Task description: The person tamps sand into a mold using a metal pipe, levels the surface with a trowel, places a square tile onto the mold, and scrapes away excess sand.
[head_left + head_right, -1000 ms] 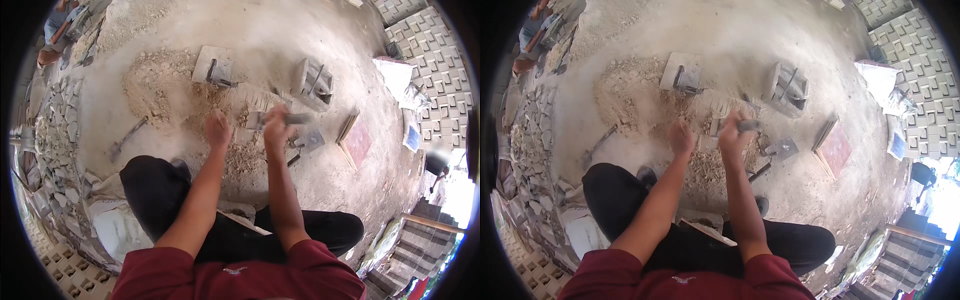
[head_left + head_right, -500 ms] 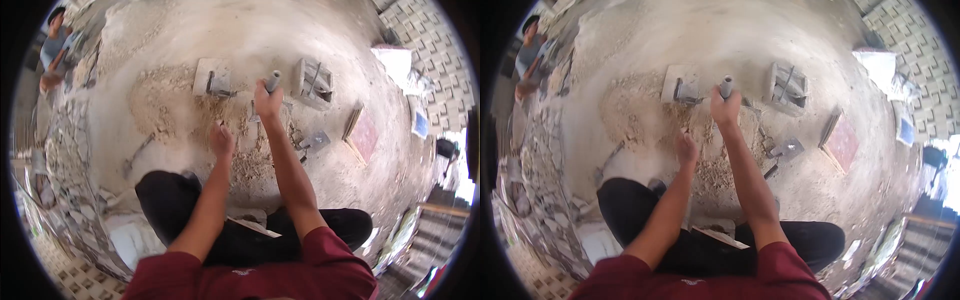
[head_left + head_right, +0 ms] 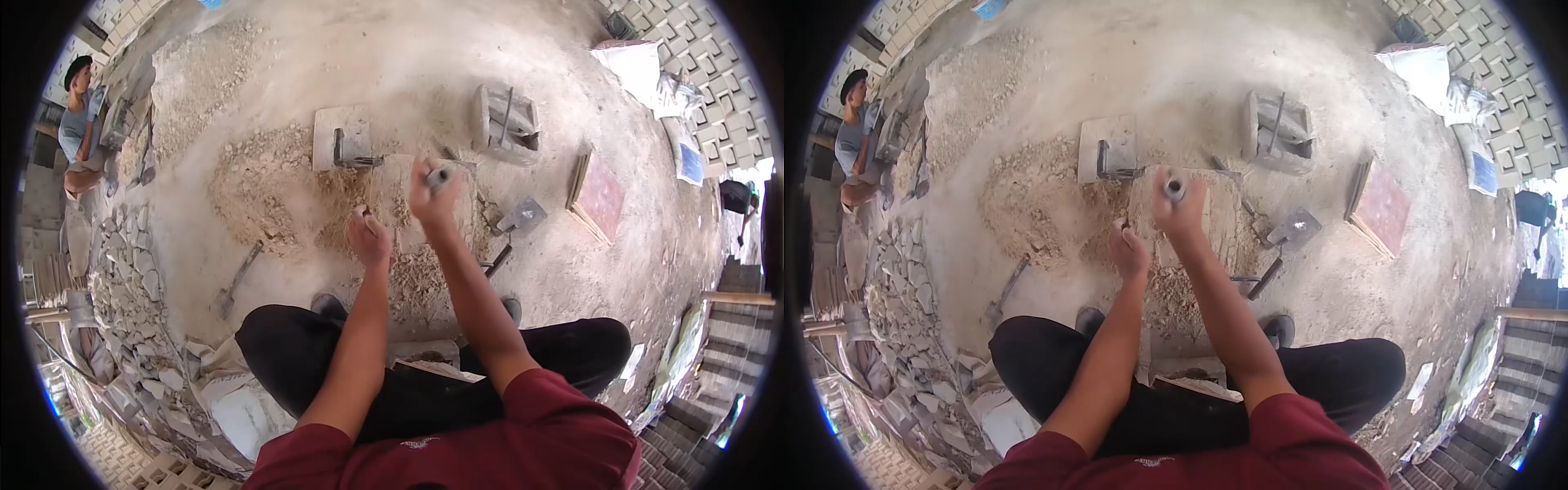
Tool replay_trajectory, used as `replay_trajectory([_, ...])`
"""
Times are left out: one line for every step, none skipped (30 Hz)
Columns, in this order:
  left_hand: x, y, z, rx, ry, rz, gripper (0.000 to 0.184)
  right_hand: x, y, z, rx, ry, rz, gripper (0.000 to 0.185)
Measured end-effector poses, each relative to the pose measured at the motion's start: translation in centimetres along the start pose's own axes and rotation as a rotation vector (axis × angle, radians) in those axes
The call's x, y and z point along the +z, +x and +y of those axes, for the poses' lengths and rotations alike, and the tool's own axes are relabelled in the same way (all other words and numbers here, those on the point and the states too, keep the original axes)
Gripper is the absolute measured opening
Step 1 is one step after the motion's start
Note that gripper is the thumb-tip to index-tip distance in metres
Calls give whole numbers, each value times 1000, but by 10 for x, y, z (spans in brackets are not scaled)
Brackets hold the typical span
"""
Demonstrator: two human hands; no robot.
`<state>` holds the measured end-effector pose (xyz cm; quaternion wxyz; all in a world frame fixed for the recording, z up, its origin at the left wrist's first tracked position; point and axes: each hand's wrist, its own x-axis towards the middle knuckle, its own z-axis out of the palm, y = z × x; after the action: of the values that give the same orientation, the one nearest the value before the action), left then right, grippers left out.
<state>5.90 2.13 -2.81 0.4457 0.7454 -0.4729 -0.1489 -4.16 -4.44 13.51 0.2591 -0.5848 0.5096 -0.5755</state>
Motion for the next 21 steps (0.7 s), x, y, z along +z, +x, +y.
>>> replay_trajectory([1, 0, 1, 3, -8, -11, 40, -1, -12, 20, -192, -69, -4, 24])
replay_trajectory([5, -1, -2, 16, 38, -25, 42, 3, -5, 55, -286, -201, -39, 25])
replay_trajectory([7, -5, -6, 24, 91, -39, 45, 1, 12, 48, -278, -213, -39, 25])
replay_trajectory([5, -13, -11, 19, 98, -67, 45, -3, 23, 29, -6, -43, 30, 24])
replay_trajectory([4, -12, -16, 37, 84, -77, 47, -5, 29, 11, 261, 135, 118, 23])
replay_trajectory([13, -2, -14, 48, 55, -60, 49, -12, 36, 0, 255, 132, 119, 23])
replay_trajectory([12, -1, -9, 34, 60, -65, 49, -23, 34, -6, 239, 214, 91, 24])
replay_trajectory([5, -4, -7, -15, 72, -117, 50, -31, 24, -10, 237, 296, 72, 25])
replay_trajectory([1, -2, -2, -52, 74, -159, 52, -33, 15, 2, 246, 294, 76, 25])
replay_trajectory([2, 1, 1, -47, 69, -160, 52, -33, 6, 27, 95, 139, -25, 28])
replay_trajectory([1, 1, 1, -49, 76, -168, 51, -35, -5, 51, -50, -19, -127, 31])
replay_trajectory([1, -3, 0, -62, 85, -174, 51, -25, 6, 76, -317, -295, -45, 34])
replay_trajectory([-1, -8, -6, -74, 93, -176, 51, -23, 7, 55, -307, -292, -56, 34])
replay_trajectory([0, -15, -12, -71, 90, -174, 52, -26, 10, 36, 36, -70, -50, 35])
replay_trajectory([6, -9, -13, -52, 74, -159, 52, -28, 25, 13, 355, 157, -30, 35])
replay_trajectory([12, 2, -7, -43, 50, -137, 52, -38, 22, -6, 194, 178, 5, 35])
replay_trajectory([10, 5, -3, -29, 87, -156, 53, -43, 18, -10, 169, 176, -5, 35])
replay_trajectory([2, 1, -5, -18, 143, -193, 53, -48, 4, -9, 141, 225, 18, 35])
replay_trajectory([0, 3, -8, -10, 141, -187, 53, -49, -4, -4, 105, 278, 46, 35])
replay_trajectory([4, 5, -9, -63, 165, -229, 54, -49, -17, 34, 14, 159, 12, 33])
replay_trajectory([6, 0, -9, -124, 190, -282, 54, -50, -10, 32, 8, 152, 12, 33])
